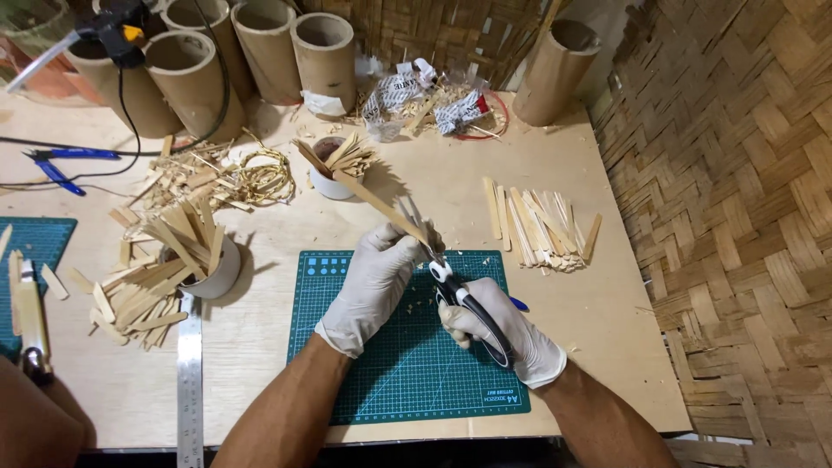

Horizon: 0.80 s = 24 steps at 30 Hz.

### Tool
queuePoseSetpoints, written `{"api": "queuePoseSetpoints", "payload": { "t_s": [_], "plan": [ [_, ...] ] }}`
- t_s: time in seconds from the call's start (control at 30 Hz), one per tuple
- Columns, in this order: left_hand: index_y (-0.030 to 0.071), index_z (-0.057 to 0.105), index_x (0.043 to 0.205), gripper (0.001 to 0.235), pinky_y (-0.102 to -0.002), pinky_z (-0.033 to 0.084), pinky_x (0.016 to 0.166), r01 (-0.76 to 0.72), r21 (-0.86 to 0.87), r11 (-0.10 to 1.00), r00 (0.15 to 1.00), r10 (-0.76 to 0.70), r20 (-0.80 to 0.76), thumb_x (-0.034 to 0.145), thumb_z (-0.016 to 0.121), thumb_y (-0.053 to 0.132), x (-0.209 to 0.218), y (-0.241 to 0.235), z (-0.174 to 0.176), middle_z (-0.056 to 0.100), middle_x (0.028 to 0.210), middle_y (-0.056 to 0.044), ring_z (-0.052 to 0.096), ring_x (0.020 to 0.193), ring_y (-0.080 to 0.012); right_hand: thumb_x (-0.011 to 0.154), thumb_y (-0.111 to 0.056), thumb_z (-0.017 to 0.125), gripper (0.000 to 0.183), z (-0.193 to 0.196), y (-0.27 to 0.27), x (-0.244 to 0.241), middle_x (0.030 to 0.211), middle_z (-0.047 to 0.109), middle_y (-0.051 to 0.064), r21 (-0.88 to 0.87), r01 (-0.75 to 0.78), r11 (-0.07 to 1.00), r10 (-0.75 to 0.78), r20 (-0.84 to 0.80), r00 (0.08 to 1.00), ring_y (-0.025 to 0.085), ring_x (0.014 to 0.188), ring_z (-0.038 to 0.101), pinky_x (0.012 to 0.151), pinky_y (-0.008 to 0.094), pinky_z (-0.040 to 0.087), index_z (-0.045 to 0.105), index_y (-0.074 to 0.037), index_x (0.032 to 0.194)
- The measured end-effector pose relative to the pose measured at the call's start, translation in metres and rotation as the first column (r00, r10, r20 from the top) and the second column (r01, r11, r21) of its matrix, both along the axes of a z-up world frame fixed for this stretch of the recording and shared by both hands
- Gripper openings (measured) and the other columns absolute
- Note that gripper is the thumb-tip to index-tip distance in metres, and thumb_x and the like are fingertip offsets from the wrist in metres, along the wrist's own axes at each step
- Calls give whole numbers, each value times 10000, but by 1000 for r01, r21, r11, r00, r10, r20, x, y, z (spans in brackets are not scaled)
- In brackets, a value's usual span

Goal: Cutting thin wooden sticks to length using scissors and pliers on a cutting mat.

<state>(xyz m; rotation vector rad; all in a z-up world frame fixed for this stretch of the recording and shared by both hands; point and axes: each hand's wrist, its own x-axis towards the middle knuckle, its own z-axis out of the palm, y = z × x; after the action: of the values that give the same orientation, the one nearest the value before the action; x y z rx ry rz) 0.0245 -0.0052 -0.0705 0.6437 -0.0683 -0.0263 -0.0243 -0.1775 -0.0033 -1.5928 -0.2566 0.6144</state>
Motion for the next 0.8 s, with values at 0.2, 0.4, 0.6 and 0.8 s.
{"api": "queuePoseSetpoints", "payload": {
  "t_s": [0.2,0.4,0.6,0.8],
  "plan": [
    [30,699,1140,256,-412,609,916,63,-15,998,998,-63,27,899,759,92,-3,1,5,747,1057,-164,739,1002,-286,877,-262,680,345,23,7,-8,505,590,40,-5,1,1000,-1,-26,1000,113,497,578,487,216,428,615,-83,589],
    [-2,702,1014,171,-428,617,855,46,-66,997,998,-43,50,896,763,105,-13,1,29,714,893,-199,737,868,-315,885,-350,676,364,17,5,-16,712,698,147,128,1,992,21,-172,985,201,650,683,439,186,407,667,13,860],
    [34,725,1066,189,-453,608,865,23,-231,973,998,-37,-56,929,739,164,-7,13,46,774,974,-155,760,871,-284,841,-450,739,498,12,5,-10,824,729,164,144,-145,979,162,-113,980,214,759,706,463,205,468,686,30,962],
    [21,729,1095,216,-467,564,927,34,-310,950,986,-83,-145,910,756,129,-13,22,53,761,973,-121,732,887,-237,873,-393,726,406,28,10,-8,640,663,126,92,-194,977,195,-9,981,149,554,596,411,207,409,703,11,835]
  ]
}}
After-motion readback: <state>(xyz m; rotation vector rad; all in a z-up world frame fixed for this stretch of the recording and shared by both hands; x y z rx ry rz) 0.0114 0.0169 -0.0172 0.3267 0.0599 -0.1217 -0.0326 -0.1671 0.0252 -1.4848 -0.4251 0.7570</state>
